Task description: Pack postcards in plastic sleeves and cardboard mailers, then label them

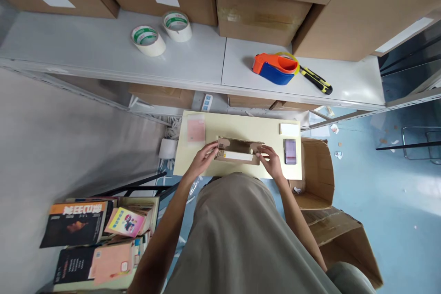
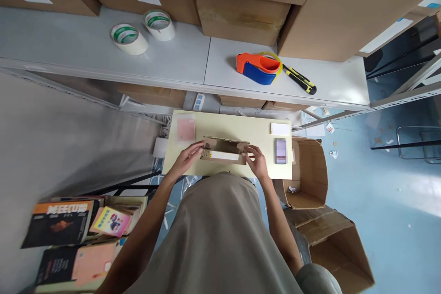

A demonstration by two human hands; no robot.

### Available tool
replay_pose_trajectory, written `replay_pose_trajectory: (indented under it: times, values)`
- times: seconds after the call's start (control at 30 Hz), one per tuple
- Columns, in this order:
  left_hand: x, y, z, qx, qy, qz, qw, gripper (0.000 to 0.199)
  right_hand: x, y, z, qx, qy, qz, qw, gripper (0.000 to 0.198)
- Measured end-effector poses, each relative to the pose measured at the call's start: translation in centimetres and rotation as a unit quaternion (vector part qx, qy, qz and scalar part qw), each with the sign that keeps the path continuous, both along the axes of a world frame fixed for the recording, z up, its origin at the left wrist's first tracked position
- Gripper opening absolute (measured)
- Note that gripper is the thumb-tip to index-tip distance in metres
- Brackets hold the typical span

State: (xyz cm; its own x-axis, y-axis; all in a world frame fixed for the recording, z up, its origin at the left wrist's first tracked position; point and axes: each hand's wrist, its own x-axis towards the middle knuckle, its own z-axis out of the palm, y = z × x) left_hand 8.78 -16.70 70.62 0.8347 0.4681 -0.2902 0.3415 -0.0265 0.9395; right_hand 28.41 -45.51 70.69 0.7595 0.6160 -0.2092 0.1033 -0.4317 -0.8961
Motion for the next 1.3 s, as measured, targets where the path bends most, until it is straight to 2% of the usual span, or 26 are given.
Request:
replay_pose_trajectory:
  times: [0.13,0.2,0.27,0.37,0.47,0.6,0.77,1.03,1.3]
  values:
    - [1.2,-0.2,0.4,0.086,0.021,0.005,0.996,0.079,0.7,1.3,-0.2,-0.022,-0.039,-0.038,0.998,0.055]
    - [1.6,0.2,0.4,0.14,0.029,-0.012,0.99,0.08,0.9,1.2,0.0,-0.023,-0.041,-0.036,0.998,0.066]
    - [1.8,0.7,0.2,0.179,0.018,-0.04,0.983,0.065,1.0,0.9,0.2,-0.016,-0.044,-0.017,0.999,0.07]
    - [1.8,1.1,-0.4,0.208,-0.003,-0.062,0.976,0.036,0.9,0.5,0.0,-0.014,-0.051,0.018,0.998,0.048]
    - [1.9,1.0,-1.0,0.212,-0.013,-0.054,0.976,0.03,0.8,0.6,-0.6,-0.003,-0.047,0.011,0.999,0.039]
    - [2.1,0.6,-1.2,0.209,-0.03,-0.022,0.977,0.03,1.1,1.1,-0.9,0.022,-0.035,-0.026,0.999,0.042]
    - [2.2,0.1,-1.4,0.202,-0.027,-0.003,0.979,0.03,1.9,1.1,-0.9,0.027,-0.022,-0.032,0.999,0.043]
    - [2.8,-0.4,-2.7,0.188,-0.015,0.023,0.982,0.031,2.4,1.3,-2.7,0.028,-0.007,-0.062,0.998,0.047]
    - [3.4,0.4,-2.8,0.17,-0.023,0.048,0.984,0.034,3.0,1.7,-2.2,0.051,0.025,-0.065,0.996,0.048]
